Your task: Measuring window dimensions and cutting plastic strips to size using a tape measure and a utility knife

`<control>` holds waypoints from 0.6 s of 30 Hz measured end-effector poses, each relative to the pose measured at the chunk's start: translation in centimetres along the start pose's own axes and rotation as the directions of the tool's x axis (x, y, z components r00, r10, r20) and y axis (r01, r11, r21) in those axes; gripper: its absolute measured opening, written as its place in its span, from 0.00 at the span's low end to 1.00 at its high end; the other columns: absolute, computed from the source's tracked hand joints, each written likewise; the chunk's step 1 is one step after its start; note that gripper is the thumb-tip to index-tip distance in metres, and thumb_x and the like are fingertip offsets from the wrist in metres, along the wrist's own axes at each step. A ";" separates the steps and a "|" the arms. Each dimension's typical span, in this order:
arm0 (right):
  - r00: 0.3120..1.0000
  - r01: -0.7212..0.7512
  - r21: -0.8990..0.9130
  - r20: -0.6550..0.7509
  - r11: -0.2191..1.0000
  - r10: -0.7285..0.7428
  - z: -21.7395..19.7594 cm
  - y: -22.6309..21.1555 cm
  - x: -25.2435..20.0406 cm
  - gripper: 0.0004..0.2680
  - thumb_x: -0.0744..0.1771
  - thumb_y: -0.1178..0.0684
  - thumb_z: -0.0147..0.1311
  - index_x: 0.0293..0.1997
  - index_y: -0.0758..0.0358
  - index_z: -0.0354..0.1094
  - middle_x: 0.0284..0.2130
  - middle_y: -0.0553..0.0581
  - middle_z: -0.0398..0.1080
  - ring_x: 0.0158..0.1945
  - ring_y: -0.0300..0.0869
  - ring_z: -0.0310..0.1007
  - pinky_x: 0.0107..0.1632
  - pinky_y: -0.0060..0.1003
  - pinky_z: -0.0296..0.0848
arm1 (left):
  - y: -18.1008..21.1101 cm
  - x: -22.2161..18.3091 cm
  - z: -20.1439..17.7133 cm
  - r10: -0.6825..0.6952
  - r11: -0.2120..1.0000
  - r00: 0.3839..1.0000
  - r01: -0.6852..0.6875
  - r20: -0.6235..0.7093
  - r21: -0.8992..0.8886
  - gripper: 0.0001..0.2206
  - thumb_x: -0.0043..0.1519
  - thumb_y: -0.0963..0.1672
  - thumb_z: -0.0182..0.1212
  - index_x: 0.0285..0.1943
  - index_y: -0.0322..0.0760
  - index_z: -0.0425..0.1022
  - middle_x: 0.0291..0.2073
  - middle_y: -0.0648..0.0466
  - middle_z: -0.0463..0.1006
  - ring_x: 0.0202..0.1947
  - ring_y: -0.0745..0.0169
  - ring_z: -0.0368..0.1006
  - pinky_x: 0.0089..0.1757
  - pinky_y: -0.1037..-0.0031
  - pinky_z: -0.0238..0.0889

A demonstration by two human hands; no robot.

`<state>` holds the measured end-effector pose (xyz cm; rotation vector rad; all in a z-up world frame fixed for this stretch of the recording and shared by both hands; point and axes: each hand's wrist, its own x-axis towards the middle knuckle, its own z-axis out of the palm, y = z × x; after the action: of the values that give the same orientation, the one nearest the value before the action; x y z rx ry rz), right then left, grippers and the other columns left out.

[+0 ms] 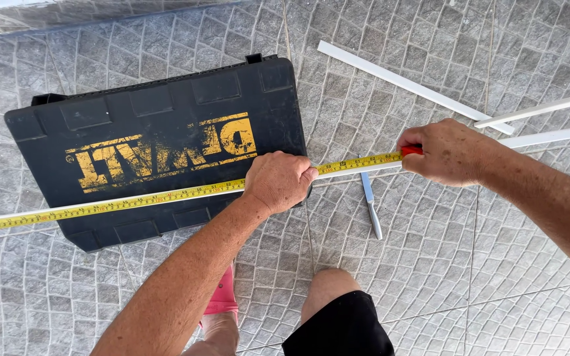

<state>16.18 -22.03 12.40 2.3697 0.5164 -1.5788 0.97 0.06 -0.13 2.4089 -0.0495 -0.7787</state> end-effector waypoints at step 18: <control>0.993 0.110 0.319 -0.072 0.941 -0.092 0.9 -6.4 -0.8 0.11 0.65 0.49 0.50 0.48 0.55 0.77 0.35 0.63 0.76 0.41 0.53 0.78 0.50 0.48 0.76 | -0.1 -1.4 -2.7 0.127 0.978 0.989 -0.112 0.080 -0.175 0.19 0.71 0.54 0.43 0.46 0.42 0.77 0.32 0.47 0.81 0.40 0.41 0.81 0.44 0.49 0.74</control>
<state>12.43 -16.71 12.70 2.6718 0.4238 -1.7639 1.22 1.91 2.28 2.1871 -0.1563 -0.8029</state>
